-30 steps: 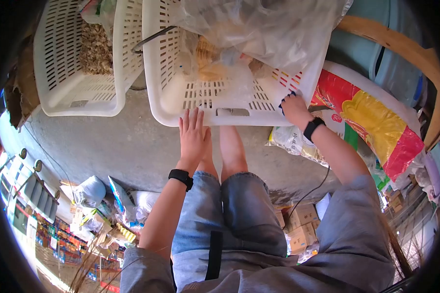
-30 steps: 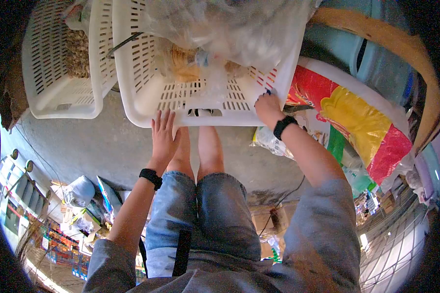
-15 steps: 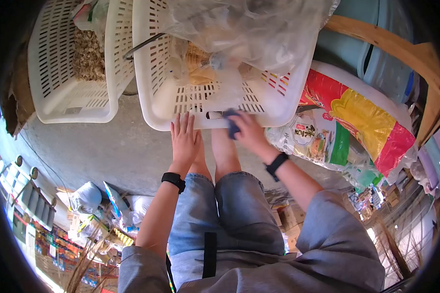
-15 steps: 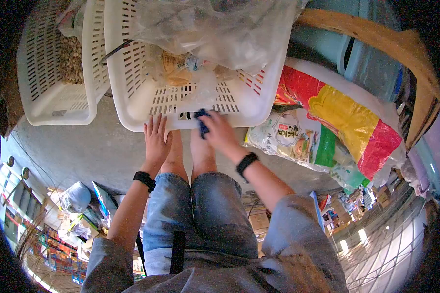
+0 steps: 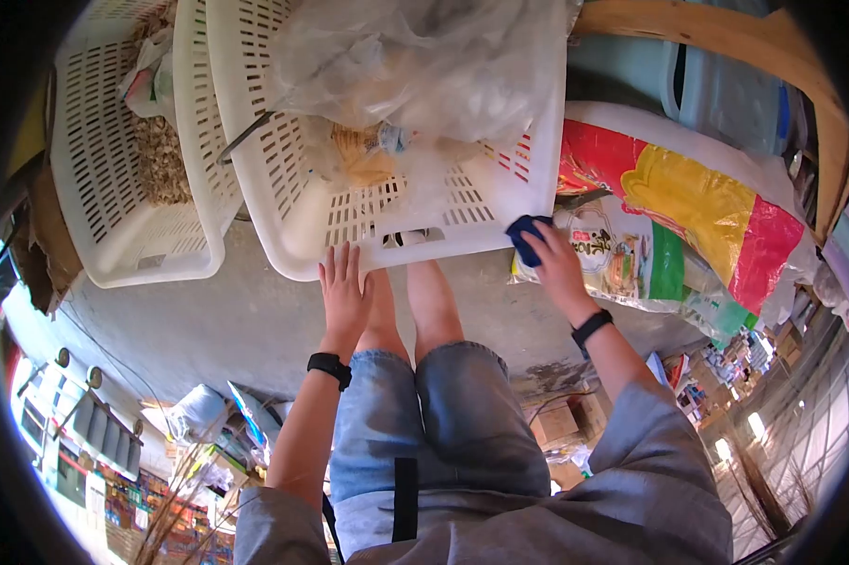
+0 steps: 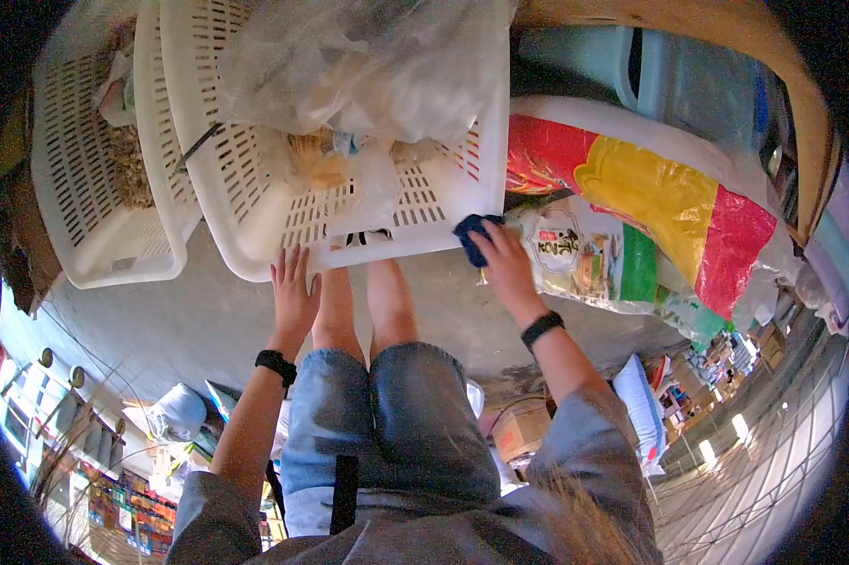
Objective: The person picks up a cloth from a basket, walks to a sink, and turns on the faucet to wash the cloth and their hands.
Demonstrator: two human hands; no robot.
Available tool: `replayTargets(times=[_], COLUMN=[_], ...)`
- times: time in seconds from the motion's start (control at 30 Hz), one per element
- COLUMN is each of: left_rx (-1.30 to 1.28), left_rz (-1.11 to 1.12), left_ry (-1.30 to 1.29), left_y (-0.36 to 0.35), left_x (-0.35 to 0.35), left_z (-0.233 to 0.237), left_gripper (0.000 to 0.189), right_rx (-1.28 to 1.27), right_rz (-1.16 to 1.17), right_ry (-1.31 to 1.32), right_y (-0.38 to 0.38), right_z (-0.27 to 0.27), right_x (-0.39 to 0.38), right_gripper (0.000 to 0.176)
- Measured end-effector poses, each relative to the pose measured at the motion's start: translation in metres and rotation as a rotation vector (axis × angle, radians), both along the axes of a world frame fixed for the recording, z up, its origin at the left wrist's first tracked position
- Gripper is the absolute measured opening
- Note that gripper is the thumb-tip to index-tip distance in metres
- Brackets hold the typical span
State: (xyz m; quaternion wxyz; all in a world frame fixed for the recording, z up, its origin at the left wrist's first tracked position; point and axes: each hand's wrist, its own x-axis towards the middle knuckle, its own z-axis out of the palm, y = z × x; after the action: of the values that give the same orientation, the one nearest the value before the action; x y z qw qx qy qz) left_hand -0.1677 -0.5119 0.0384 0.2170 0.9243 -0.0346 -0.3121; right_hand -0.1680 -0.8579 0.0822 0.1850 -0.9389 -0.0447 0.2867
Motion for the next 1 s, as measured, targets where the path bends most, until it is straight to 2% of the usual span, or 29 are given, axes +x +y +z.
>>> replayTargets(times=[0.1,0.2,0.27,0.33,0.47,0.57,0.73,1.0], left_rx=[0.009,0.006,0.005,0.003,0.0,0.015,0.017,-0.005], left_rz=[-0.017,-0.021,-0.029,-0.03,-0.032,-0.034,-0.029,0.0], left_ry=[0.017,0.043,0.057,0.078,0.113,0.13,0.118,0.134], left_y=[0.001,0.0,0.001,0.002,-0.001,-0.003,-0.003,-0.003], left_x=[-0.002,0.001,0.0,0.0,0.006,0.007,0.007,0.012], left_z=[0.001,0.002,0.001,0.003,0.01,0.012,0.011,0.017], left_gripper=[0.049,0.052,0.054,0.056,0.057,0.058,0.061,0.061], right_rx=[-0.064,-0.078,0.066,-0.043,-0.037,-0.044,-0.043,-0.224], right_rz=[-0.332,-0.585,-0.667,-0.711,-0.706,-0.65,-0.57,-0.461], right_ry=[-0.111,-0.237,-0.116,-0.174,-0.125,-0.183,-0.333,-0.403], right_y=[-0.009,-0.007,0.003,0.013,0.004,-0.006,-0.01,-0.013], right_z=[0.023,-0.003,-0.03,-0.04,-0.037,-0.038,-0.044,-0.053], right_x=[-0.001,-0.015,-0.024,-0.022,-0.013,0.019,0.12,0.237], right_gripper=[0.057,0.057,0.059,0.062,0.061,0.058,0.05,0.046])
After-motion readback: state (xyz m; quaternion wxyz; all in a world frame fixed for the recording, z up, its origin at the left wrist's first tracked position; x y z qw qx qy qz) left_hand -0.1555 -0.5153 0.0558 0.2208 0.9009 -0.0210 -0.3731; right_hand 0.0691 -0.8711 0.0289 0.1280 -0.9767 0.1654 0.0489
